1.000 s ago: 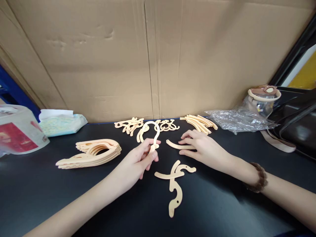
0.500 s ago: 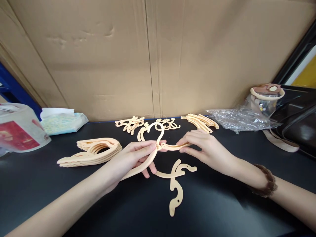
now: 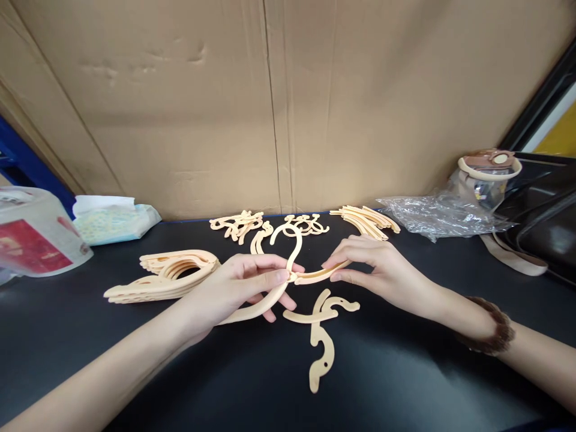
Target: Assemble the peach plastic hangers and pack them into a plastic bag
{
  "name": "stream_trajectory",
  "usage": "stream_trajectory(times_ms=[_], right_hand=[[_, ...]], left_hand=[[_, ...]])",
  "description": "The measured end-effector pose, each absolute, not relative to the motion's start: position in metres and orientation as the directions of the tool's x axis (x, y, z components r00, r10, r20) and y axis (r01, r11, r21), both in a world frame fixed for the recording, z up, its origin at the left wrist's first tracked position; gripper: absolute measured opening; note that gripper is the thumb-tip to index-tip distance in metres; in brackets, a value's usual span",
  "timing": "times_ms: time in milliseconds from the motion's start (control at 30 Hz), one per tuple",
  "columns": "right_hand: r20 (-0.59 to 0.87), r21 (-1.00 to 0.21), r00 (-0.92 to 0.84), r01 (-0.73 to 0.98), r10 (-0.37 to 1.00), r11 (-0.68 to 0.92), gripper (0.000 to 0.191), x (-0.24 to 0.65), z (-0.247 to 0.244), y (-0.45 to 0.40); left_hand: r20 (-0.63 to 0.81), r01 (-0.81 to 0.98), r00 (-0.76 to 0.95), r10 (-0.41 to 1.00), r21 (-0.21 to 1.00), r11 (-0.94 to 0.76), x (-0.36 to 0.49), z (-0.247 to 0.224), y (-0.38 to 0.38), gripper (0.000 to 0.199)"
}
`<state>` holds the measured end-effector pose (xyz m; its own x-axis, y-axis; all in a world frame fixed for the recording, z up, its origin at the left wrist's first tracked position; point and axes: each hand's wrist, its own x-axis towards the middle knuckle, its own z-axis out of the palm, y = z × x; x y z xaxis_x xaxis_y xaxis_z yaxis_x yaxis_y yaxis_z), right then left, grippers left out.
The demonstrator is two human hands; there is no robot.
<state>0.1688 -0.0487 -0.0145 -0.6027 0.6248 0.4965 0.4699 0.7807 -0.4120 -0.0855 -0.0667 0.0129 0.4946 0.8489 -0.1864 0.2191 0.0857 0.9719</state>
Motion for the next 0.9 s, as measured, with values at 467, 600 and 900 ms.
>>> stream_trajectory(times_ms=[467,600,900], right_hand=[[0.452,-0.472,-0.596,0.471,0.663,0.745,0.012,0.169,-0.011,-0.053],[0.399,-0.556,-0.518,0.519,0.757,0.649,0.011,0.163,-0.009,-0.06],[0.554,-0.376,-0.206,0.803,0.807,0.463,0.015,0.167,-0.007,-0.056]], left_hand=[[-0.09,0.25,0.432,0.898,0.968,-0.023,-0.082,0.004,-0.07,0.016],[-0.027,0.316,0.324,0.946,0.945,-0.081,-0.079,0.001,-0.071,0.027],[0.245,0.821,0.36,0.9,0.375,-0.431,-0.098,0.001,-0.06,0.032]])
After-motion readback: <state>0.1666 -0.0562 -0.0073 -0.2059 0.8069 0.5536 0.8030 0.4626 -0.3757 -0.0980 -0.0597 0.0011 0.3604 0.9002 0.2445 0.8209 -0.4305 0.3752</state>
